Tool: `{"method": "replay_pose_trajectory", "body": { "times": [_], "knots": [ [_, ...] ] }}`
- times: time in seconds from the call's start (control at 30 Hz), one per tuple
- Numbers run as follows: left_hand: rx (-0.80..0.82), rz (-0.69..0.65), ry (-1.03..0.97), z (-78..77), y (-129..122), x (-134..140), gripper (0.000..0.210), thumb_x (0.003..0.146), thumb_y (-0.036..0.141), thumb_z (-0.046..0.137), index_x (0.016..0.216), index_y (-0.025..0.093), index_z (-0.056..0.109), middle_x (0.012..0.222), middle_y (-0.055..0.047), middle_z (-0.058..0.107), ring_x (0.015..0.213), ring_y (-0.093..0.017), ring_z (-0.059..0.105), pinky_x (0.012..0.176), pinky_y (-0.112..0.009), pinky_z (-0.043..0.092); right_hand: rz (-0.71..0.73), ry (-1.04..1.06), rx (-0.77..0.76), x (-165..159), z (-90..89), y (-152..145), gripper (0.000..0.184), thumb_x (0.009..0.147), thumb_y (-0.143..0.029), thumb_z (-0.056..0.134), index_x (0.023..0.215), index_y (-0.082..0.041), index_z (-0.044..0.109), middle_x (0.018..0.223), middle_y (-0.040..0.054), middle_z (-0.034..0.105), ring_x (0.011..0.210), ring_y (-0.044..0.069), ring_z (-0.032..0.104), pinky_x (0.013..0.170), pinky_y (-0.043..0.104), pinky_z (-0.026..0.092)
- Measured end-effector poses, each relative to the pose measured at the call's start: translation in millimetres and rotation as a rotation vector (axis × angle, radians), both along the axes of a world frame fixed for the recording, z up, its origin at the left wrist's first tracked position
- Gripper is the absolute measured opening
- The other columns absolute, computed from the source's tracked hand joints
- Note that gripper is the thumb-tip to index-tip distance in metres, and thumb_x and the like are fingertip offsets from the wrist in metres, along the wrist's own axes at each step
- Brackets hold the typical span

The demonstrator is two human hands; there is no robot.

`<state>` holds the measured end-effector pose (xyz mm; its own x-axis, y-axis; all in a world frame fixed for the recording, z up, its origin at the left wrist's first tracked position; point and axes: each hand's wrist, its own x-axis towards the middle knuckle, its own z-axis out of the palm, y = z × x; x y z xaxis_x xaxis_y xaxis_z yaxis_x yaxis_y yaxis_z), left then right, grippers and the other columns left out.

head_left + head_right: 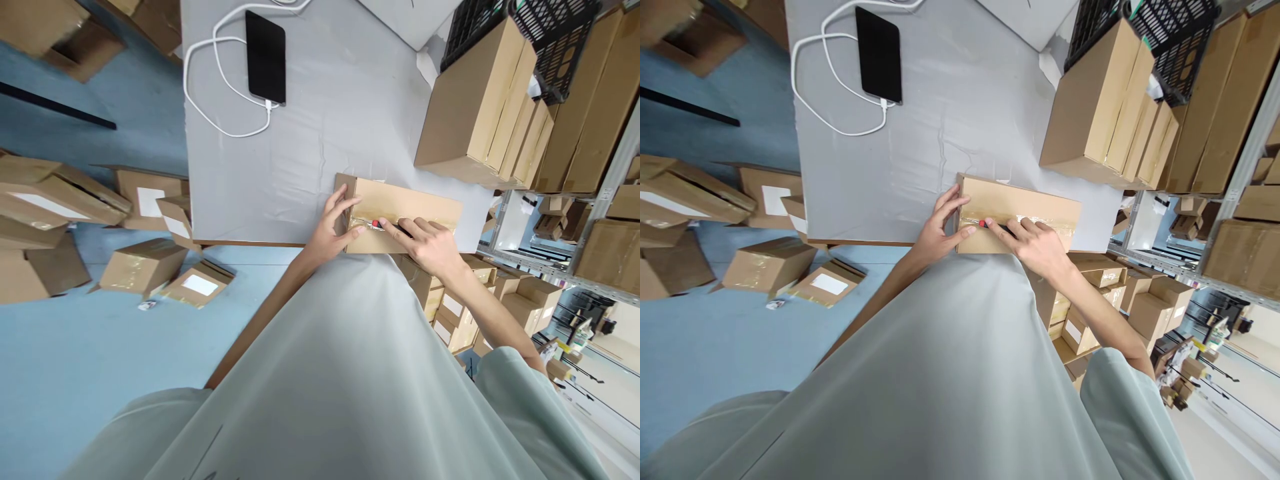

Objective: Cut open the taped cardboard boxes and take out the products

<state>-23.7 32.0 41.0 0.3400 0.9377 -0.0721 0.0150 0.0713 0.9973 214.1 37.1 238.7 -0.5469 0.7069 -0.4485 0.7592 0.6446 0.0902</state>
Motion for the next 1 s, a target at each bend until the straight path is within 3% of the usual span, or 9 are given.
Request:
{"method": "replay_pose_trajectory", "body": {
  "times": [0.43,0.73,1.0],
  "knots": [
    [0.001,-0.006,0.020,-0.5,0,0,0.080,0.099,0.082,0.066,0.163,0.034,0.057,0.188,-0.013,0.029,0.175,-0.039,0.029,0.138,-0.063,0.039,0.030,-0.025,-0.004,-6,4.7,1,0.070,0.110,-0.005,0.045,0.175,-0.030,0.046,0.131,0.0087,0.079,0.100,0.023,0.062,0.076,0.033,0.044],
    [0.000,-0.006,0.021,-0.4,1,0,0.082,0.099,0.082,0.066,0.164,0.034,0.055,0.188,-0.015,0.029,0.176,-0.039,0.029,0.138,-0.060,0.039,0.050,-0.062,0.032,-29,17.6,-7,0.072,0.111,-0.002,0.038,0.178,-0.027,0.039,0.122,0.0106,0.079,0.097,0.024,0.062,0.073,0.037,0.041],
    [0.002,-0.009,0.030,-2.8,5,0,0.080,0.100,0.080,0.068,0.165,0.035,0.055,0.187,-0.015,0.031,0.174,-0.039,0.032,0.137,-0.060,0.041,0.007,-0.078,-0.048,-54,29.7,9,0.059,0.114,-0.009,0.040,0.172,-0.019,0.047,0.116,0.0149,0.076,0.102,0.028,0.062,0.079,0.039,0.045]
  ]
}}
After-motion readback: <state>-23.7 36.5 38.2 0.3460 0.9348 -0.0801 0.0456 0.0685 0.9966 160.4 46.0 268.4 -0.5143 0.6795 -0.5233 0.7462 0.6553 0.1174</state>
